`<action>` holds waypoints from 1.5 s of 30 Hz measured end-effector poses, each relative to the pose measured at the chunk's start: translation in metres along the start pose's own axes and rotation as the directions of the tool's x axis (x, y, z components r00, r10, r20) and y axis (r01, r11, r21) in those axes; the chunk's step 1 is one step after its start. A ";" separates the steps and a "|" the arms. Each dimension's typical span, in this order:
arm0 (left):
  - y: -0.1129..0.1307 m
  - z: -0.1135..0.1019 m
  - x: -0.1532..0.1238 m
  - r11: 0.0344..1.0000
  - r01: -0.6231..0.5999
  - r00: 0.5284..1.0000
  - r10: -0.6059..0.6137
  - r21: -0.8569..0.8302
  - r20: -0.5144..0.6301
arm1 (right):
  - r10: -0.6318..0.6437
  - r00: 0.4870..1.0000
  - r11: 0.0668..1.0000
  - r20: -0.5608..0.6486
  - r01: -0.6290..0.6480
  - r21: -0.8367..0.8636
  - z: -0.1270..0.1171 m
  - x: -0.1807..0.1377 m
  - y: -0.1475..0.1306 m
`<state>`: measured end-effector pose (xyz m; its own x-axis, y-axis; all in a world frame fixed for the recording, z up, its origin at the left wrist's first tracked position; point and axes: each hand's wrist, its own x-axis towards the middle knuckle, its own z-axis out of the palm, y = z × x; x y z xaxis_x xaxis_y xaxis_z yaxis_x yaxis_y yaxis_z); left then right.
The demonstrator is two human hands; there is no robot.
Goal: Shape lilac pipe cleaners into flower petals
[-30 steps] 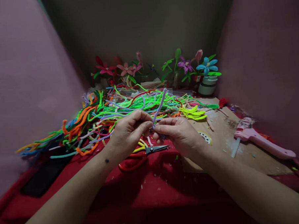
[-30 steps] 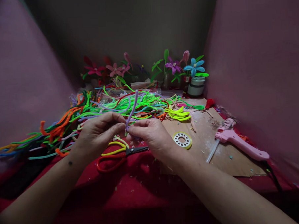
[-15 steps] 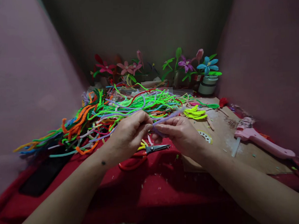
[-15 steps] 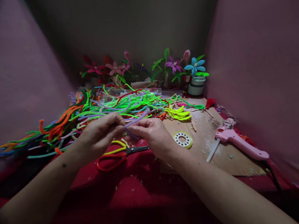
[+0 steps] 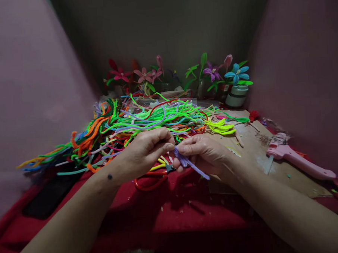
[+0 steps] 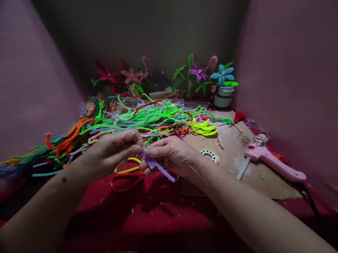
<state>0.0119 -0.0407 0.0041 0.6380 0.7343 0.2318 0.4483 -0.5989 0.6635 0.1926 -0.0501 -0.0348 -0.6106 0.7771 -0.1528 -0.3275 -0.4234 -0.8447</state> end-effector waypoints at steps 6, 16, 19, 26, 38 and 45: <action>0.005 0.003 0.003 0.980 0.140 0.988 -0.147 -0.138 -0.042 | -0.095 0.990 0.994 -0.099 0.089 -0.068 0.000 0.003 0.006; -0.008 0.014 0.007 0.657 0.373 0.914 -0.380 -0.655 0.141 | -0.431 0.858 0.833 -0.280 0.258 -0.489 0.010 0.000 0.008; -0.008 0.020 0.008 0.702 0.348 0.918 -0.391 -0.621 0.073 | -0.414 0.863 0.861 -0.290 0.268 -0.432 0.010 0.001 0.010; 0.006 0.031 0.013 0.741 0.371 0.865 -0.495 -0.560 -0.081 | -0.388 0.857 0.889 -0.339 0.251 -0.382 0.006 0.003 0.010; 0.001 0.029 0.013 0.803 0.281 0.902 -0.408 -0.525 -0.142 | -0.233 0.911 0.963 -0.340 0.169 -0.209 0.007 0.004 0.009; 0.000 0.024 0.011 0.810 0.308 0.910 -0.404 -0.499 -0.094 | -0.221 0.916 0.968 -0.335 0.164 -0.191 0.009 0.004 0.008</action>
<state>0.0336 -0.0404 -0.0102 0.3404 0.9402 0.0097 0.2472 -0.0994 0.9639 0.1814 -0.0541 -0.0377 -0.2448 0.9615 -0.1250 -0.2793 -0.1934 -0.9405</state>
